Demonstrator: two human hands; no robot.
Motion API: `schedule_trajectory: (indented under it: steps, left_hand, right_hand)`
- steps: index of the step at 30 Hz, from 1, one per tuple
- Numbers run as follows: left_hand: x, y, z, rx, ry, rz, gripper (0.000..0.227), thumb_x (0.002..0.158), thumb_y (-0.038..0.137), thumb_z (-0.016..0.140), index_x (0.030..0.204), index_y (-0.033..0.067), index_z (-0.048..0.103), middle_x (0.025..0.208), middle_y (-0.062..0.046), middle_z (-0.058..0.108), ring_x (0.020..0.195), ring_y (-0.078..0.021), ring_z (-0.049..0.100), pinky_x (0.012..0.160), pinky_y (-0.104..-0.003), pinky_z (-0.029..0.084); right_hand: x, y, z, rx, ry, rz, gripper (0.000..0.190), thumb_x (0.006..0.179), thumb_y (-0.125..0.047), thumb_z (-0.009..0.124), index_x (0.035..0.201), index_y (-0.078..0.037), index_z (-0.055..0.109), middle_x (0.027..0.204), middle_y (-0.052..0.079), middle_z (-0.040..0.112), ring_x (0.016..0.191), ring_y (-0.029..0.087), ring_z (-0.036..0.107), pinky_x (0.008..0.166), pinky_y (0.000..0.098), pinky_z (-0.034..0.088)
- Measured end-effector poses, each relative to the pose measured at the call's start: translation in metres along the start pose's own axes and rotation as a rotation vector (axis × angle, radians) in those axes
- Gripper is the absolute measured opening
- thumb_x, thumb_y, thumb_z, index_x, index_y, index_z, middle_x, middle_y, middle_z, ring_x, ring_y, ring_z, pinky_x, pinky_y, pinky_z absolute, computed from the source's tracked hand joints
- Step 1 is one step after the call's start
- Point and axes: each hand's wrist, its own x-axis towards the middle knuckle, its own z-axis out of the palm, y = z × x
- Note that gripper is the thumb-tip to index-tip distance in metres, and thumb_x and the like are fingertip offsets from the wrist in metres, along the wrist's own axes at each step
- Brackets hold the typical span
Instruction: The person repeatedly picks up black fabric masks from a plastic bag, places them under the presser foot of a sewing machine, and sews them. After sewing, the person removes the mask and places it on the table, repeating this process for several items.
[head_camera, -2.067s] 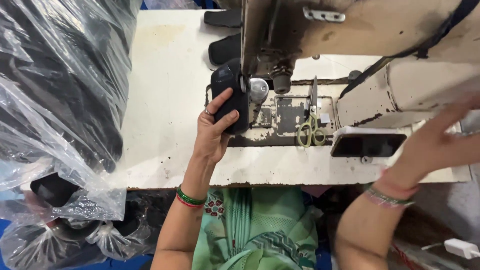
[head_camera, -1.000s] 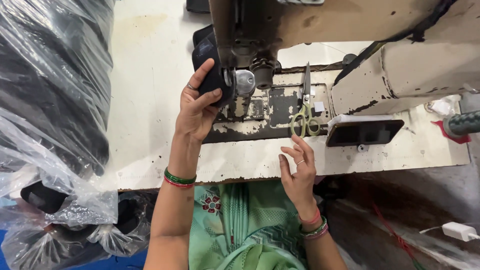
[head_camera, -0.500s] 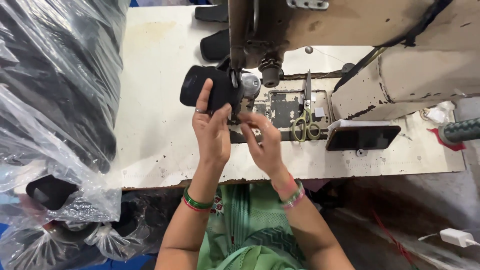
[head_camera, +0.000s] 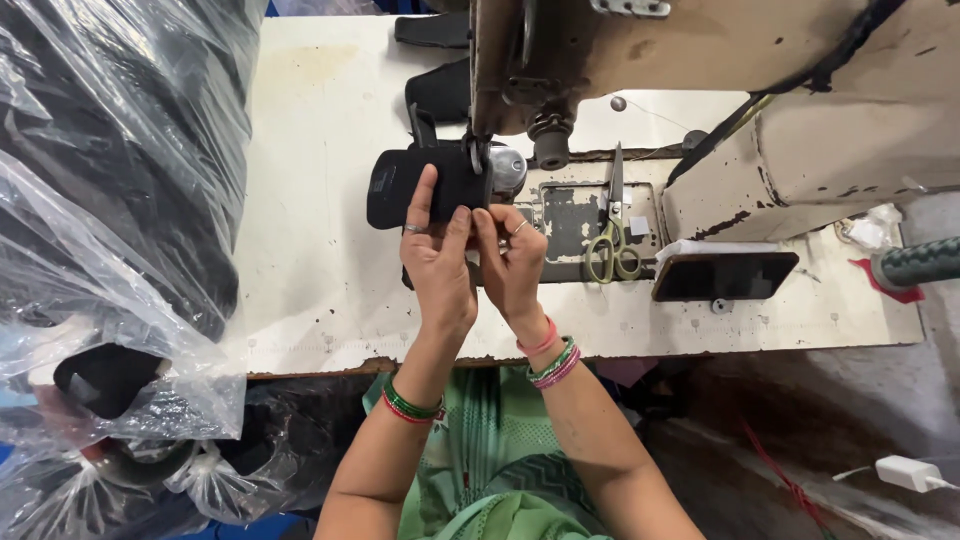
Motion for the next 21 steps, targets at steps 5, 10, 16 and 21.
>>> schedule_trajectory:
  steps: [5, 10, 16, 21]
  left_hand:
    - [0.016, 0.055, 0.021, -0.261, 0.317, -0.069, 0.069, 0.094, -0.001, 0.06, 0.156, 0.0127, 0.035, 0.113, 0.001, 0.068, 0.091, -0.0099, 0.07, 0.074, -0.027, 0.061]
    - [0.036, 0.026, -0.049, -0.199, 0.237, -0.049, 0.087, 0.089, -0.01, 0.071, 0.159, 0.0171, 0.027, 0.12, -0.014, 0.06, 0.102, -0.0193, 0.065, 0.084, -0.031, 0.059]
    - [0.041, 0.022, -0.058, -0.198, 0.185, -0.09, 0.086, 0.085, -0.012, 0.073, 0.155, 0.0126, 0.03, 0.127, -0.014, 0.058, 0.11, -0.0214, 0.065, 0.099, -0.037, 0.059]
    - [0.032, 0.02, -0.061, -0.221, 0.143, -0.17, 0.084, 0.084, -0.011, 0.071, 0.153, 0.0092, 0.029, 0.129, -0.017, 0.059, 0.112, -0.0225, 0.066, 0.099, -0.037, 0.059]
  right_hand:
    - [0.008, 0.002, 0.003, -0.021, 0.095, 0.039, 0.021, 0.103, -0.012, 0.067, 0.089, 0.004, 0.069, 0.064, -0.001, 0.058, 0.057, 0.0, 0.049, 0.05, 0.0196, 0.036]
    - [0.018, -0.011, 0.006, -0.05, 0.138, 0.036, 0.025, 0.103, -0.014, 0.066, 0.083, 0.002, 0.068, 0.064, -0.003, 0.064, 0.055, 0.0, 0.055, 0.048, 0.0182, 0.039]
    - [0.019, -0.012, 0.01, -0.042, 0.206, 0.056, 0.027, 0.103, -0.016, 0.069, 0.082, 0.001, 0.067, 0.062, -0.002, 0.062, 0.055, 0.001, 0.053, 0.049, 0.0186, 0.039]
    - [0.01, -0.012, 0.004, -0.066, 0.153, 0.032, 0.027, 0.105, -0.02, 0.065, 0.088, 0.001, 0.069, 0.068, -0.002, 0.065, 0.059, 0.001, 0.059, 0.052, 0.0185, 0.047]
